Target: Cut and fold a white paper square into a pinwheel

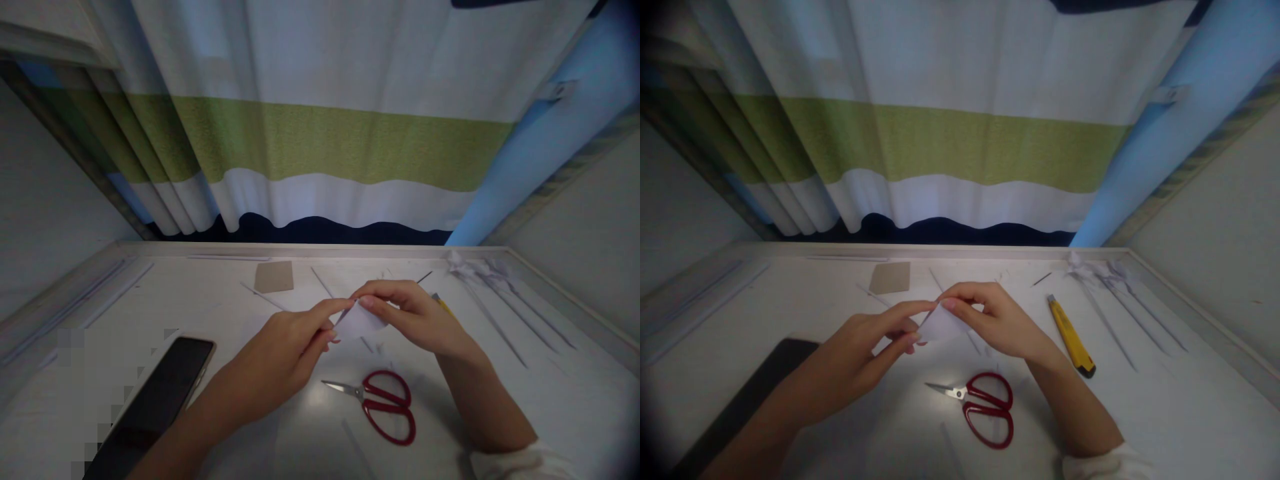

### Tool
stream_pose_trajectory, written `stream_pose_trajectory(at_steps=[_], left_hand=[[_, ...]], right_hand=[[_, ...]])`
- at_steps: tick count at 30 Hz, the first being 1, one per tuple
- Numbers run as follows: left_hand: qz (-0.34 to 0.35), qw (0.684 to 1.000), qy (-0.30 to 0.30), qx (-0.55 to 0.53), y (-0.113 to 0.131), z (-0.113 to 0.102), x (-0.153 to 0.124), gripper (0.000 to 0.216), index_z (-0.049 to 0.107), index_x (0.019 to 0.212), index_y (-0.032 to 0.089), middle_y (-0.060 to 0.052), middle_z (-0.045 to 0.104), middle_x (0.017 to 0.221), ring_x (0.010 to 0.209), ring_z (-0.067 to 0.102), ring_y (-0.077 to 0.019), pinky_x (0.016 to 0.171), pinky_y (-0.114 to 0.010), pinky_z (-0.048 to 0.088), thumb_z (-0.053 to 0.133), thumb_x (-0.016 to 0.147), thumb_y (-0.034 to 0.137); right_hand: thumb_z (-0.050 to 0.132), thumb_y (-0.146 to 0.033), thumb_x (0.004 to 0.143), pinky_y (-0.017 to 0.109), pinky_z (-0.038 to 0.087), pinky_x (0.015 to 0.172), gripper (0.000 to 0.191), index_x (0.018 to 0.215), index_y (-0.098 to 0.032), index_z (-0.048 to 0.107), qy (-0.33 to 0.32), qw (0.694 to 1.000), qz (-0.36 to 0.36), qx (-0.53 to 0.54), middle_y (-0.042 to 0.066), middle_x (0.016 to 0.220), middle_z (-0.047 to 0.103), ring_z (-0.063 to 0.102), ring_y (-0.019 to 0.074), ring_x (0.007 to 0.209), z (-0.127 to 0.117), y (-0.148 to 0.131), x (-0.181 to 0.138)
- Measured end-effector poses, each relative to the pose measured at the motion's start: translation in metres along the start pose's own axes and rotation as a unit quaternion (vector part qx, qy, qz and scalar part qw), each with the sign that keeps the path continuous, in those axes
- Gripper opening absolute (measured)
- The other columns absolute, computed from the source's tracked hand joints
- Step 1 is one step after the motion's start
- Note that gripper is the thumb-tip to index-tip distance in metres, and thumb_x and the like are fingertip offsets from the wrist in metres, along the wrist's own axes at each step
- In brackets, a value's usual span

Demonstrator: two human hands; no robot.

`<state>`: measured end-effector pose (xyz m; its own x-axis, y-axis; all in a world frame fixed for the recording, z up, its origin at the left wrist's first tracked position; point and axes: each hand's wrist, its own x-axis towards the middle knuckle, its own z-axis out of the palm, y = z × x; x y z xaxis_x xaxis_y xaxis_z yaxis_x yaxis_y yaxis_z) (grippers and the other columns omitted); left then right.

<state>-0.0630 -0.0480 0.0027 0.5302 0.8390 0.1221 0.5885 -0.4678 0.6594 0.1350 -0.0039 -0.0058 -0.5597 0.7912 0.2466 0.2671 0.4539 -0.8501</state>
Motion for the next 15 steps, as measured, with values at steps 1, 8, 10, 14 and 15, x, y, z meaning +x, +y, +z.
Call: stream_pose_trajectory(at_steps=[1, 8, 10, 14, 15], left_hand=[[0.004, 1.000, -0.001, -0.004, -0.0002, -0.0003, -0.0005, 0.039, 0.034, 0.123, 0.029, 0.000, 0.061, 0.100, 0.084, 0.058, -0.0127, 0.070, -0.022, 0.042, 0.037, 0.086, 0.018], [0.007, 1.000, -0.015, -0.023, -0.0029, -0.0017, -0.0020, 0.039, 0.036, 0.123, 0.032, 0.003, 0.063, 0.089, 0.077, 0.058, -0.0115, 0.070, -0.022, 0.041, 0.041, 0.085, 0.021], [0.009, 0.999, -0.014, -0.036, -0.0038, -0.0019, -0.0017, 0.039, 0.037, 0.122, 0.032, 0.003, 0.063, 0.089, 0.077, 0.058, -0.0111, 0.070, -0.022, 0.041, 0.041, 0.085, 0.020], [0.013, 0.999, -0.017, -0.050, -0.0049, -0.0030, -0.0003, 0.039, 0.038, 0.122, 0.031, 0.003, 0.063, 0.085, 0.076, 0.058, -0.0105, 0.070, -0.022, 0.041, 0.041, 0.085, 0.018], [0.013, 0.998, -0.017, -0.051, -0.0050, -0.0033, 0.0001, 0.040, 0.037, 0.122, 0.032, 0.003, 0.063, 0.084, 0.075, 0.058, -0.0102, 0.070, -0.021, 0.041, 0.041, 0.085, 0.018]], right_hand=[[0.046, -0.024, 0.083, 0.020, 0.040, 0.055, 0.018, 0.082, -0.018, 0.063, -0.002, 1.000, 0.004, 0.013, 0.000, 0.072, 0.060, 0.052, 0.0103, 0.064, -0.0002, 0.0011, -0.0002], [0.049, -0.025, 0.082, 0.020, 0.038, 0.056, 0.015, 0.083, -0.018, 0.062, -0.016, 0.996, 0.038, 0.083, 0.000, 0.072, 0.058, 0.050, 0.0095, 0.064, 0.0002, 0.0051, -0.0032], [0.049, -0.026, 0.082, 0.020, 0.038, 0.055, 0.015, 0.083, -0.018, 0.062, -0.015, 0.995, 0.041, 0.093, -0.001, 0.071, 0.058, 0.050, 0.0091, 0.063, 0.0007, 0.0047, -0.0035], [0.048, -0.028, 0.081, 0.020, 0.039, 0.053, 0.017, 0.082, -0.017, 0.062, -0.015, 0.994, 0.047, 0.099, 0.000, 0.069, 0.057, 0.049, 0.0099, 0.061, 0.0020, 0.0039, -0.0032], [0.048, -0.028, 0.081, 0.020, 0.038, 0.053, 0.017, 0.082, -0.017, 0.062, -0.013, 0.994, 0.048, 0.100, 0.000, 0.069, 0.057, 0.049, 0.0100, 0.061, 0.0024, 0.0038, -0.0031]])
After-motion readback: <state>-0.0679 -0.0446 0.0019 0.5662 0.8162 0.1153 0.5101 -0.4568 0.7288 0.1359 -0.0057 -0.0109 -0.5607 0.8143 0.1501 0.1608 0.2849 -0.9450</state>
